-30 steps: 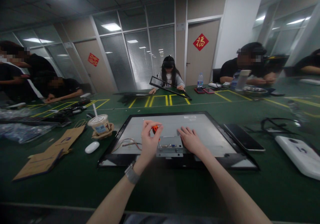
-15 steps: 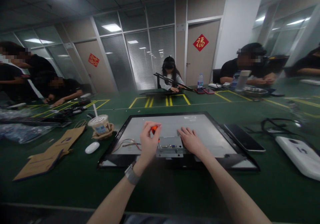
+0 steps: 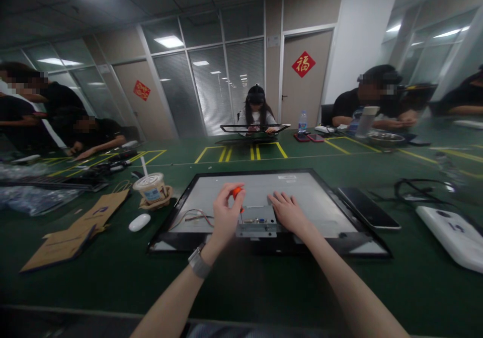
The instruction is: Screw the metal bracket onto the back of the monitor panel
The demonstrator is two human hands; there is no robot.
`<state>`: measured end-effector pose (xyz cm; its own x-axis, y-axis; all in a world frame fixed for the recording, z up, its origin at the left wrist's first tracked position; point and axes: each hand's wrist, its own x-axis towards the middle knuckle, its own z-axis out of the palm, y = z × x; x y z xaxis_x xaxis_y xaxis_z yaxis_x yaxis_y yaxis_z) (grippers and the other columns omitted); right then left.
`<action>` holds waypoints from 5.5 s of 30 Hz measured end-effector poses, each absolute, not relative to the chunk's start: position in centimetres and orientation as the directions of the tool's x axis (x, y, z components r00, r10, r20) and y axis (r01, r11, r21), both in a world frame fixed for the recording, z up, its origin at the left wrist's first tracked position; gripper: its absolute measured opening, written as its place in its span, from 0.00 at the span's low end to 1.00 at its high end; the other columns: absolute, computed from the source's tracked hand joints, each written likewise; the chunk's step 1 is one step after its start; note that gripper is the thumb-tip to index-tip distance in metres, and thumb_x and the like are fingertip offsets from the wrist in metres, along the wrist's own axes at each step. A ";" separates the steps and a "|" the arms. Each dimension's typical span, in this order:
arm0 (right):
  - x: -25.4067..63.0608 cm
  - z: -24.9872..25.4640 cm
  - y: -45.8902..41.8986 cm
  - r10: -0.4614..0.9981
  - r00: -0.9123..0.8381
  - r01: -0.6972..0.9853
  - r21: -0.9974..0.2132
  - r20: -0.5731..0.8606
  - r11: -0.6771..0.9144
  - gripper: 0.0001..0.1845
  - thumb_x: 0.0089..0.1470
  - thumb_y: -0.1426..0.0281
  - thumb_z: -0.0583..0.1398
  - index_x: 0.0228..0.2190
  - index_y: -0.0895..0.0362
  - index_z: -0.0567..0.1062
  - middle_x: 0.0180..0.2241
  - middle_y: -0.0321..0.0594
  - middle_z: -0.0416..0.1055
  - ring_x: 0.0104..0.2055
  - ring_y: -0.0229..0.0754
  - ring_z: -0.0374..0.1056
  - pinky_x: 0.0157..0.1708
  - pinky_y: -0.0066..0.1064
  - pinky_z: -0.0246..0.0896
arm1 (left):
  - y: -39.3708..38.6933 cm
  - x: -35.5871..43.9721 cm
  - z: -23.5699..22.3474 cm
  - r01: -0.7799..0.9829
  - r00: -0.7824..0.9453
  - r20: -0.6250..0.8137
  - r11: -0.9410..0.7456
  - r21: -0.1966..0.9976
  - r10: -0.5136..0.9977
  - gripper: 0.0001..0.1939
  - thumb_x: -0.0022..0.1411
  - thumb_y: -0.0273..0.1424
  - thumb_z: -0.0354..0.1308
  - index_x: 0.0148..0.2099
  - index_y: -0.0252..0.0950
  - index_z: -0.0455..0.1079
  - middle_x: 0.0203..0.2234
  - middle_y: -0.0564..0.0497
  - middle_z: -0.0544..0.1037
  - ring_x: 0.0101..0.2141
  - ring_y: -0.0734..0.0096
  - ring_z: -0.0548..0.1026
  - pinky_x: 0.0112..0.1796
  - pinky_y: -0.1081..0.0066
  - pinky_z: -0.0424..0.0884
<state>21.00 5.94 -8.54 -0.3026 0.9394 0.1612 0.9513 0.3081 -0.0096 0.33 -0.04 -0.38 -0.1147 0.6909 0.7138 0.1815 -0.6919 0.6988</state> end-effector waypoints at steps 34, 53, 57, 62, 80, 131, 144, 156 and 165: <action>21.3 -8.6 6.0 0.932 -0.324 0.944 -0.002 0.164 0.329 0.28 0.65 0.73 0.42 0.63 0.58 0.63 0.65 0.55 0.58 0.65 0.59 0.57 0.59 0.57 0.54 | 0.2 0.4 -0.7 0.140 -0.203 0.650 -0.635 0.760 0.733 0.13 0.67 0.35 0.55 0.50 0.36 0.72 0.37 0.47 0.77 0.38 0.67 0.74 0.42 0.68 0.70; 21.2 -8.6 5.9 0.936 -0.312 0.949 0.009 0.165 0.315 0.28 0.65 0.73 0.43 0.63 0.56 0.64 0.66 0.52 0.58 0.66 0.58 0.56 0.60 0.56 0.55 | 0.1 0.3 -0.6 0.167 -0.207 0.664 -0.643 0.748 0.719 0.12 0.67 0.34 0.55 0.49 0.36 0.72 0.36 0.48 0.74 0.36 0.68 0.73 0.41 0.68 0.70; 21.1 -8.5 5.9 0.936 -0.315 0.949 0.019 0.155 0.316 0.29 0.65 0.73 0.42 0.64 0.57 0.62 0.66 0.53 0.57 0.66 0.60 0.56 0.60 0.56 0.54 | 0.1 0.3 -0.7 0.201 -0.225 0.694 -0.664 0.720 0.684 0.08 0.63 0.33 0.61 0.43 0.36 0.72 0.33 0.50 0.72 0.35 0.68 0.72 0.40 0.68 0.70; 21.2 -8.6 6.0 0.939 -0.302 0.952 -0.008 0.165 0.307 0.28 0.65 0.72 0.43 0.64 0.55 0.63 0.65 0.52 0.59 0.66 0.58 0.56 0.60 0.56 0.54 | -0.1 0.4 -0.4 0.217 -0.213 0.722 -0.689 0.692 0.659 0.07 0.64 0.34 0.59 0.40 0.36 0.73 0.34 0.50 0.70 0.34 0.69 0.71 0.39 0.69 0.69; 21.2 -8.7 6.0 0.933 -0.315 0.948 0.009 0.174 0.318 0.28 0.65 0.73 0.43 0.63 0.56 0.63 0.65 0.52 0.58 0.66 0.57 0.57 0.60 0.56 0.54 | 0.0 0.4 -0.5 0.205 -0.222 0.727 -0.698 0.686 0.650 0.10 0.66 0.38 0.57 0.37 0.37 0.73 0.35 0.49 0.71 0.37 0.68 0.71 0.40 0.68 0.69; 21.5 -9.0 6.2 0.929 -0.319 0.945 -0.012 0.189 0.327 0.29 0.64 0.72 0.43 0.63 0.54 0.64 0.65 0.51 0.60 0.65 0.56 0.57 0.60 0.56 0.54 | 0.0 0.4 0.0 0.231 -0.242 0.717 -0.679 0.696 0.653 0.12 0.68 0.37 0.54 0.37 0.36 0.73 0.33 0.49 0.72 0.36 0.68 0.71 0.39 0.69 0.69; 21.3 -8.7 6.1 0.936 -0.305 0.951 0.005 0.175 0.309 0.28 0.65 0.71 0.43 0.63 0.54 0.64 0.65 0.50 0.59 0.66 0.56 0.57 0.60 0.54 0.55 | 0.1 0.3 -0.2 0.244 -0.243 0.736 -0.695 0.677 0.632 0.09 0.66 0.36 0.58 0.38 0.37 0.75 0.38 0.47 0.70 0.39 0.67 0.71 0.40 0.69 0.69; 21.4 -8.8 6.2 0.934 -0.316 0.947 0.001 0.167 0.320 0.28 0.65 0.72 0.44 0.63 0.55 0.63 0.66 0.52 0.58 0.65 0.57 0.57 0.60 0.56 0.54 | -0.2 0.3 -0.4 0.154 -0.210 0.649 -0.631 0.760 0.731 0.16 0.73 0.35 0.44 0.42 0.36 0.72 0.35 0.48 0.74 0.36 0.69 0.73 0.40 0.69 0.69; 21.2 -8.7 6.0 0.936 -0.304 0.951 0.002 0.178 0.309 0.28 0.65 0.72 0.44 0.63 0.55 0.63 0.65 0.52 0.59 0.66 0.57 0.56 0.60 0.55 0.54 | -0.1 0.4 -0.1 0.271 -0.245 0.765 -0.716 0.643 0.595 0.08 0.66 0.34 0.58 0.36 0.36 0.74 0.34 0.49 0.69 0.35 0.70 0.70 0.38 0.70 0.69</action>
